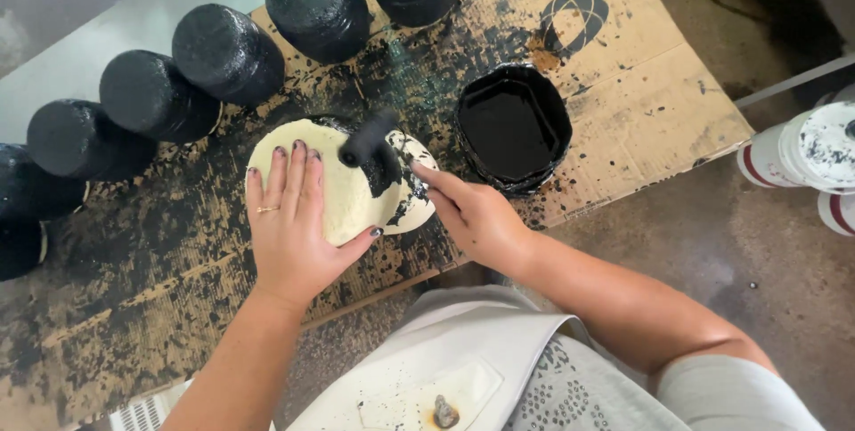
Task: Applying a black wax coating to cheese wheels using a brush at a workbench
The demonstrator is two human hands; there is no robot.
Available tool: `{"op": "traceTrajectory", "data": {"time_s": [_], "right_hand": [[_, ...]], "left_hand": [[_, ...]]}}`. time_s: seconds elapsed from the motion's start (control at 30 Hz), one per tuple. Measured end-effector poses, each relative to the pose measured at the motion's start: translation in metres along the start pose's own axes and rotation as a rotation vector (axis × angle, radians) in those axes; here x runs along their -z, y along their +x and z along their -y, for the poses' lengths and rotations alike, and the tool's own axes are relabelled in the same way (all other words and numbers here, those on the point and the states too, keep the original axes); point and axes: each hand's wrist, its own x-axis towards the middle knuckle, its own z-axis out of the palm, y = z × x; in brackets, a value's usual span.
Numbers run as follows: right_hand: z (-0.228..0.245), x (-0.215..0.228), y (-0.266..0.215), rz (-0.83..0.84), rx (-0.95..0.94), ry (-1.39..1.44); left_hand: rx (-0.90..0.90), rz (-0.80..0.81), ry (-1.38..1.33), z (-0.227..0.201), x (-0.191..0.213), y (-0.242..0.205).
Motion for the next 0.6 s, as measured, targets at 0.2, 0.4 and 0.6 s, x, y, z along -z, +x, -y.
{"op": "traceTrajectory", "data": {"time_s": [0.2,0.4,0.6], "right_hand": [[-0.005,0.001,-0.044,0.154,-0.165,0.146],[-0.015,0.002,0.043,0.184,-0.394,0.304],[-0.020,0.013,0.029,0.226,-0.372,0.248]], "left_hand": [[0.057,-0.048,-0.080,0.009,-0.003,-0.026],[0.075,-0.116,-0.108,0.015,-0.014,-0.051],[0.076,-0.156,-0.107,0.017,-0.018,-0.056]]}}
